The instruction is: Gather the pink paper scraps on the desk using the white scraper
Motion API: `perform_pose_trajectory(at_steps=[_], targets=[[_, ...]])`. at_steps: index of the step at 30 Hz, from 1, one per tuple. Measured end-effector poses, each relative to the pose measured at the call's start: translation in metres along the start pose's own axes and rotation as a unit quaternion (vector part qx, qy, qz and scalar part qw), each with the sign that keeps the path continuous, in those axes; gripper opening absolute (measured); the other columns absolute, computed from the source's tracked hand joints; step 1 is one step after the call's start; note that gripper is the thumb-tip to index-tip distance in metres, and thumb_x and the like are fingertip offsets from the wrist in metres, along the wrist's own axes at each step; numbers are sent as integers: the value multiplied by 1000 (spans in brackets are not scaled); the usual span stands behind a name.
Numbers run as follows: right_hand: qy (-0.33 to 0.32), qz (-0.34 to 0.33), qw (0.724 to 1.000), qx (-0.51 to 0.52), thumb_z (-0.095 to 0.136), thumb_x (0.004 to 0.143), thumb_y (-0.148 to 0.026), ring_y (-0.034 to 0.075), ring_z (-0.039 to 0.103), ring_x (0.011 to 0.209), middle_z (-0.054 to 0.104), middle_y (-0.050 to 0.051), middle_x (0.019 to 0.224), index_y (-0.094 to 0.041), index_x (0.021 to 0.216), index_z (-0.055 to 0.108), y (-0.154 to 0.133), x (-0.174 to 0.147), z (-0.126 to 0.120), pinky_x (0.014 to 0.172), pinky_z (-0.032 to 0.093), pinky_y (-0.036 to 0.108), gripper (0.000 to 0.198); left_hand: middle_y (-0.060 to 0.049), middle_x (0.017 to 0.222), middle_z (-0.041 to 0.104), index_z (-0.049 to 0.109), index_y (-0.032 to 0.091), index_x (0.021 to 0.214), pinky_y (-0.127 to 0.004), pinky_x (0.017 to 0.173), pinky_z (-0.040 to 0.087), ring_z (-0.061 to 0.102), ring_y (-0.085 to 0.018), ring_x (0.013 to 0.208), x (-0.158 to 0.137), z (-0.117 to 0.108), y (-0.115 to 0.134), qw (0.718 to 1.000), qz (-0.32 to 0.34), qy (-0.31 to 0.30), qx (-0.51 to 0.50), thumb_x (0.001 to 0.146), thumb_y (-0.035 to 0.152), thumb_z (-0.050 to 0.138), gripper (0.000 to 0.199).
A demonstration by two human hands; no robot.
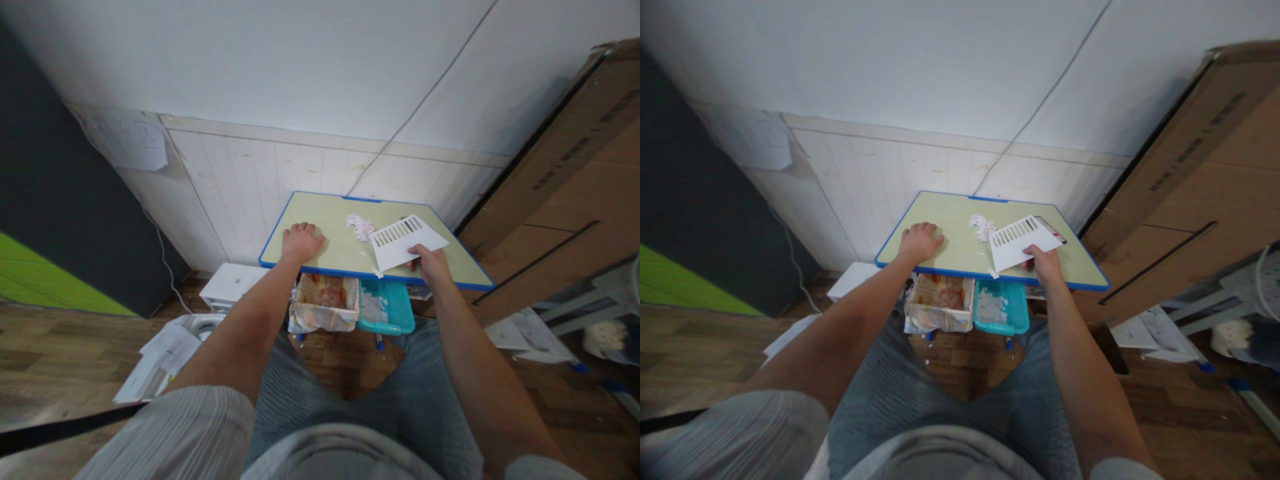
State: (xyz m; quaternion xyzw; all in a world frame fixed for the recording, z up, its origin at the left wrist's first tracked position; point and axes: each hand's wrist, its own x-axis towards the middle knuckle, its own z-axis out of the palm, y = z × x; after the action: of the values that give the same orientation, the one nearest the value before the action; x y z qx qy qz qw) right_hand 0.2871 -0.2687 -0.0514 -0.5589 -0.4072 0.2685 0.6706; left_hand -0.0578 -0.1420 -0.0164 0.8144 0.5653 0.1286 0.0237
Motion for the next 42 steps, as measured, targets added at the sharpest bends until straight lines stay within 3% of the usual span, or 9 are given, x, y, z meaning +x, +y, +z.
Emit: perform_pose_trajectory(at_steps=[6,13,17,29,35,42], targets=[[-10,3,1000,-3,89,59,-42,18,58,47,71,-1,63,-26,92,71,1,0,2,39,48,30,41,-21,189,67,73,15,175,-65,145,46,57,-43,176,0,2,0,1000,-2,0,3,123,49,48,66],[-25,-1,1000,1,85,59,-38,16,52,43,70,-4,64,-26,94,71,-2,-1,-1,37,44,29,40,-22,189,67,73,13,175,-67,145,46,57,-43,175,-1,0,1,1000,-2,-1,-2,123,48,48,68],[-21,1,1000,-1,89,60,-39,17,57,46,74,-3,68,-26,96,72,0,1,-2,39,47,30,42,-22,189,67,73,15,175,-65,145,46,57,-43,176,-2,-1,1,1000,-3,1,1,123,48,49,66],[-49,-7,998,-26,113,60,-65,23,73,59,85,5,81,-26,111,73,2,3,12,51,61,34,75,-20,188,68,74,18,173,-64,145,46,58,-42,175,0,1,-1,1000,-2,2,-2,123,48,49,63],[-54,-1,998,-43,110,62,-62,23,67,51,82,4,69,-27,99,74,2,2,12,48,62,36,63,-20,188,68,76,22,172,-66,145,45,57,-43,175,-1,0,1,1000,-5,5,-13,123,48,51,61],[-35,-3,998,-47,97,62,-43,19,62,47,74,-2,63,-26,96,72,-7,-6,-5,44,56,32,45,-20,189,67,75,23,173,-65,145,45,57,-43,175,-2,0,1,1000,-3,4,-11,123,49,51,62]])
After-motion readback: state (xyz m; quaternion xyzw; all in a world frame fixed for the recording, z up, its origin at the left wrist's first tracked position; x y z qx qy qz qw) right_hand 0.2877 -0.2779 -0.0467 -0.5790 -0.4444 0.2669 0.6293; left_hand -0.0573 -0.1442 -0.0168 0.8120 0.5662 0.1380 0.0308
